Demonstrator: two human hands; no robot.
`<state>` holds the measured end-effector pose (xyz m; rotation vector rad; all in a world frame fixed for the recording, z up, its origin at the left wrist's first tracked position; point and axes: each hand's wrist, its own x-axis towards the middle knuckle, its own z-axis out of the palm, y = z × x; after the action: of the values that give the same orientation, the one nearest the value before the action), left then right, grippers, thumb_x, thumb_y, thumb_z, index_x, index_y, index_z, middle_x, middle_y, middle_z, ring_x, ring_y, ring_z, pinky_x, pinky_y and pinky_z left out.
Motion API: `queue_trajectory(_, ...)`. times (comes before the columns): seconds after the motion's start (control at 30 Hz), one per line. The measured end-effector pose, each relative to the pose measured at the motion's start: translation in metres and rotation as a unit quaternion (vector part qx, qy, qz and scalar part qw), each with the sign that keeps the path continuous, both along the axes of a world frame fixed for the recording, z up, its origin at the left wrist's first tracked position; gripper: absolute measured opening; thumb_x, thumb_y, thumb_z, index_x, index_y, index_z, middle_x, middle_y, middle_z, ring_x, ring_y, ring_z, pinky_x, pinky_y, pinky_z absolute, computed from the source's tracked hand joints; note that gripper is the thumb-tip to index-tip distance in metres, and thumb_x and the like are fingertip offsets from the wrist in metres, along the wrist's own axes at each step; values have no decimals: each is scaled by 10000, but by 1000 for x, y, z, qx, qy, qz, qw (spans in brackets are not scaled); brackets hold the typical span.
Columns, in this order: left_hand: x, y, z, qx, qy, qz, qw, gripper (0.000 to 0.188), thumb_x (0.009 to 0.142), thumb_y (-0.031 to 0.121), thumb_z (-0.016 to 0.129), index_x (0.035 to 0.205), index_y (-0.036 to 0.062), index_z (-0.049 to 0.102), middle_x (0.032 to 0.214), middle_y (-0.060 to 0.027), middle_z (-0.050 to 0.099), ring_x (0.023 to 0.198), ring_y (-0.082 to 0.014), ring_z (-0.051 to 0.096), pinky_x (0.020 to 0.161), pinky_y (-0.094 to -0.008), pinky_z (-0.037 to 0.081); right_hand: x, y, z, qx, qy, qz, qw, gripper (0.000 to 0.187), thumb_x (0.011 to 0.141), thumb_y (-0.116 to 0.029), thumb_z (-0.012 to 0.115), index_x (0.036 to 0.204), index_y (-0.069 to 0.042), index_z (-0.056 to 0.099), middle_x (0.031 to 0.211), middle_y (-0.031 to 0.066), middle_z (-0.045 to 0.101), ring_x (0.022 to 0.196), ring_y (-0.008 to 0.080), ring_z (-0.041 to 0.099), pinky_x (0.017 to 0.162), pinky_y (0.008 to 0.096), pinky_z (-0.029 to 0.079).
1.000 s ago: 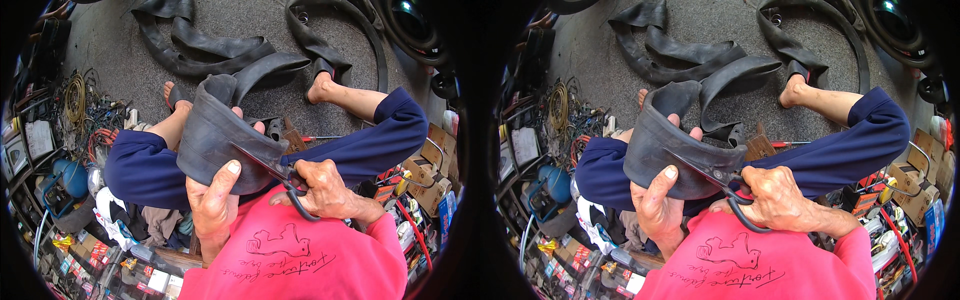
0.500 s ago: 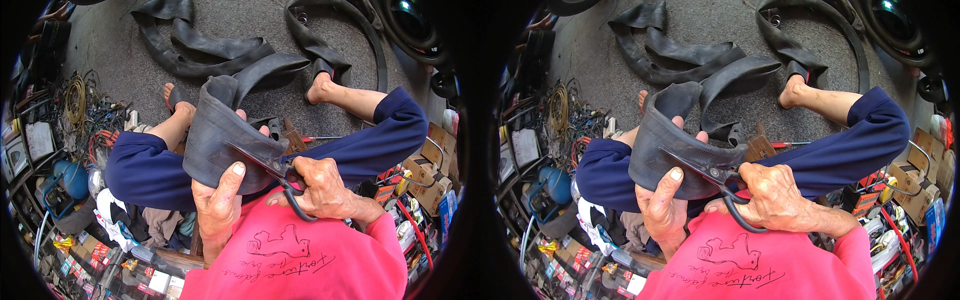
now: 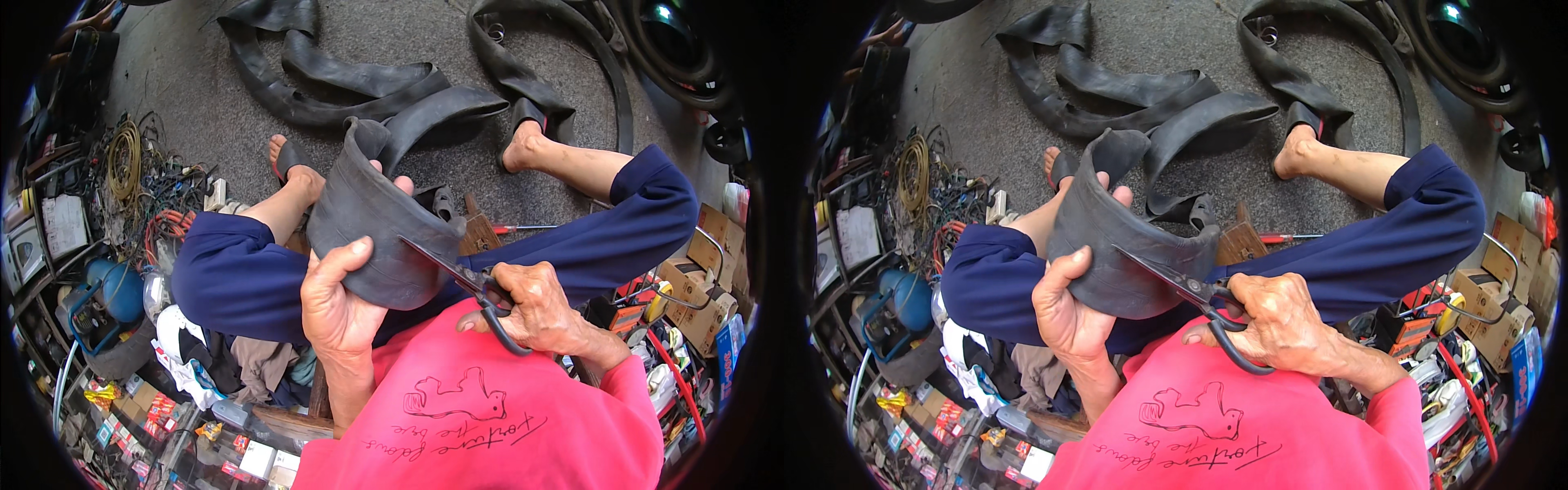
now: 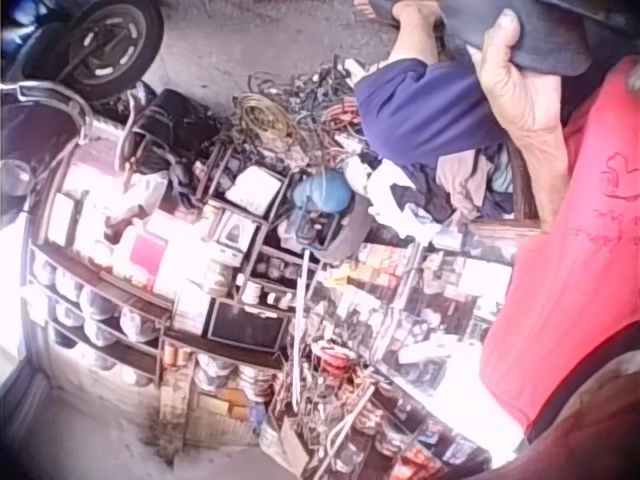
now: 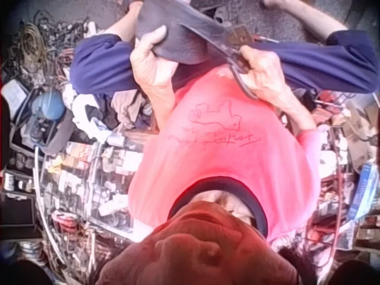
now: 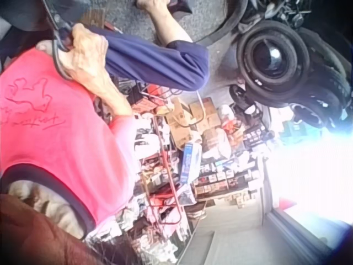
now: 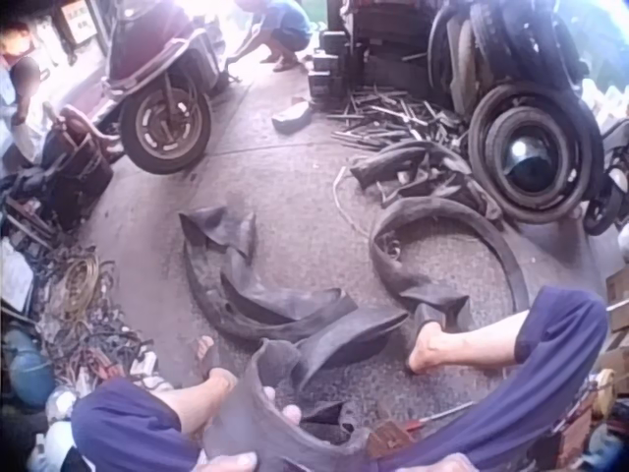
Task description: The person sits on the floor and uses large scissors to cut a long strip from a black rubber inner tube. They hold the tube with one hand and cut along its length with the other, producing a continuous strip.
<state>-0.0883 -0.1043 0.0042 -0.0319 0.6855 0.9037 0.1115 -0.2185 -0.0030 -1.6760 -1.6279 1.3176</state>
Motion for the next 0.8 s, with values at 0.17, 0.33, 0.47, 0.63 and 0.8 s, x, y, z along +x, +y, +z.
queue_trajectory(0.17,6,-3,13,74,109,-36,991,747,803,-139,473,1507,-30,248,1523,-225,351,1392,-411,384,1138,-556,340,0,0,2,-5,-13,5,1000,626,713,-516,831,658,-1,481,553,120,495,466,294,528,454,386,401)
queue_trajectory(0.33,10,-5,24,101,145,-50,983,745,819,-122,474,1512,-50,212,1513,-281,335,1385,-439,377,1139,-565,334,1,1,-1,44,-22,5,999,642,669,-486,875,653,-22,431,558,98,444,458,262,462,442,364,361)
queue_trajectory(0.47,11,-7,34,88,152,-50,983,735,830,-112,479,1511,-55,206,1504,-288,345,1377,-448,385,1132,-567,343,0,1,-2,57,-12,4,998,647,662,-485,880,657,-29,422,560,95,435,459,259,454,441,367,354)
queue_trajectory(0.63,14,-5,35,81,168,-42,982,730,838,-108,481,1512,-51,206,1495,-274,364,1367,-451,397,1119,-569,362,-5,5,1,49,-36,0,998,656,691,-549,837,683,18,508,574,144,514,470,308,540,450,402,414)
queue_trajectory(0.8,12,-7,32,94,184,-34,978,728,831,-108,489,1505,-51,220,1484,-267,380,1351,-457,415,1113,-570,369,-7,14,8,-2,-24,1,1000,664,690,-556,833,685,37,534,586,157,562,489,316,585,466,402,451)
